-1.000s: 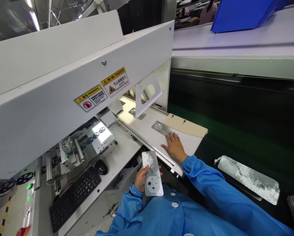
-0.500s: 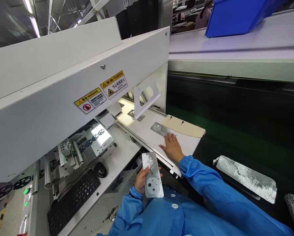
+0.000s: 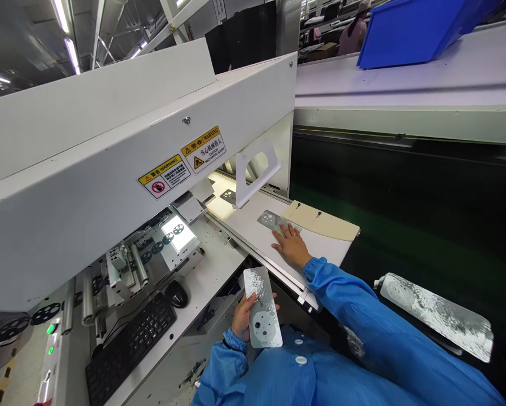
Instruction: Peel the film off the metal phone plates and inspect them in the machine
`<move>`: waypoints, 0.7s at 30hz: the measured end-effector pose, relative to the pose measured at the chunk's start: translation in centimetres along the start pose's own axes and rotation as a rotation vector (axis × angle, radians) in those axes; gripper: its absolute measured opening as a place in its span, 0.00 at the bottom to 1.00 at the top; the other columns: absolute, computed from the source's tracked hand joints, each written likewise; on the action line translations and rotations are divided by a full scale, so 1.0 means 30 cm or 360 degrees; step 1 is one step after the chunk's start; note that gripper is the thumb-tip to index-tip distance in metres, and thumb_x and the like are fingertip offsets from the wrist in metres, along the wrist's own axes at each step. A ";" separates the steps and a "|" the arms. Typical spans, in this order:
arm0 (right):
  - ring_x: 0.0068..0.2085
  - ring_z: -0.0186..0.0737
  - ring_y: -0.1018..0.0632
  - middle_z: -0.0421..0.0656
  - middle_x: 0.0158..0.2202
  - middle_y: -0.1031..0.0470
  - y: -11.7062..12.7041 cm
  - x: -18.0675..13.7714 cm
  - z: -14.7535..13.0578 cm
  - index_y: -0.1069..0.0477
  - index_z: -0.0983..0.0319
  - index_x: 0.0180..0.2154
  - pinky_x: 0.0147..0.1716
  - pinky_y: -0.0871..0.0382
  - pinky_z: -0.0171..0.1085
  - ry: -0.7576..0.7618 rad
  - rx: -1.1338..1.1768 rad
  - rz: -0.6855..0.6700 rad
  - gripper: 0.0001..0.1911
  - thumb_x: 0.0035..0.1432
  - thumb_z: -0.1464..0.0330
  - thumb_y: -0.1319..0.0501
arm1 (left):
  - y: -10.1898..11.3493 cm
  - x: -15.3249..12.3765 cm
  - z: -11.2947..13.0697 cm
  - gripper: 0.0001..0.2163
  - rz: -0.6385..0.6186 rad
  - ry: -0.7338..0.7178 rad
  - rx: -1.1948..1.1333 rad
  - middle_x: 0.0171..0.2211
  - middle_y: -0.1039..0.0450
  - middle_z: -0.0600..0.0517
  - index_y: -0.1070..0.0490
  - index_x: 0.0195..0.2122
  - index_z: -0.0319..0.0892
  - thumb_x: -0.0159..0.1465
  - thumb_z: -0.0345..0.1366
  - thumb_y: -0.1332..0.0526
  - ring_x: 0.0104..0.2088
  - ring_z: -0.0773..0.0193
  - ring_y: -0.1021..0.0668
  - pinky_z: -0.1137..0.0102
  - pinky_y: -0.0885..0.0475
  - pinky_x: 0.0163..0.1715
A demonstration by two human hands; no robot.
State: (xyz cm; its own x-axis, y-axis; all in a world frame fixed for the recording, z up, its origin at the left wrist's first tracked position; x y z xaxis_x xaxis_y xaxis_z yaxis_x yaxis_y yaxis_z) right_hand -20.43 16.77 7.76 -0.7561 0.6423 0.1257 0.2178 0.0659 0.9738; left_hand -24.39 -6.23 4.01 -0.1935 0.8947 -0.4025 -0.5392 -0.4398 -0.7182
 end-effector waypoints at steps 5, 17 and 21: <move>0.65 0.60 0.46 0.53 0.67 0.48 -0.006 0.010 0.004 0.40 0.60 0.62 0.60 0.53 0.58 -0.0027 0.0014 -0.0052 0.30 0.64 0.53 0.54 | 0.020 0.000 0.006 0.30 0.0034 0.0009 -0.0015 0.43 0.24 0.41 0.40 0.59 0.41 0.58 0.43 0.36 0.40 0.50 0.20 0.60 0.27 0.39; 0.54 0.52 0.29 0.53 0.53 0.28 0.178 -0.098 -0.013 0.30 0.64 0.52 0.53 0.35 0.49 -0.0089 0.0765 0.0065 0.24 0.63 0.57 0.51 | -0.072 0.017 0.042 0.31 -0.0203 0.0101 0.0081 0.42 0.23 0.39 0.42 0.60 0.39 0.57 0.41 0.36 0.40 0.46 0.20 0.56 0.28 0.41; 0.40 0.45 0.22 0.47 0.41 0.22 0.250 -0.189 -0.074 0.29 0.62 0.51 0.41 0.27 0.43 0.0056 0.1505 -0.0394 0.27 0.56 0.52 0.43 | -0.182 0.028 0.060 0.31 -0.0370 0.0195 0.0276 0.43 0.24 0.40 0.41 0.59 0.40 0.55 0.40 0.34 0.40 0.46 0.20 0.53 0.28 0.42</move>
State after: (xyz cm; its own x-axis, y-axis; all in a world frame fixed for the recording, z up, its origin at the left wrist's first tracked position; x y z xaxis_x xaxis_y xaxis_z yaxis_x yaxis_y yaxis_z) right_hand -15.88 11.94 14.76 -0.8618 0.5057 -0.0410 0.4439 0.7907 0.4216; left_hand -23.07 -2.94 8.62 0.0457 0.9491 -0.3118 -0.6914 -0.1952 -0.6956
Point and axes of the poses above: each hand's wrist, its own x-axis towards the middle knuckle, its own y-axis out of the back of the hand, z = x × y, the point moved 6 cm from there along x, towards the middle knuckle
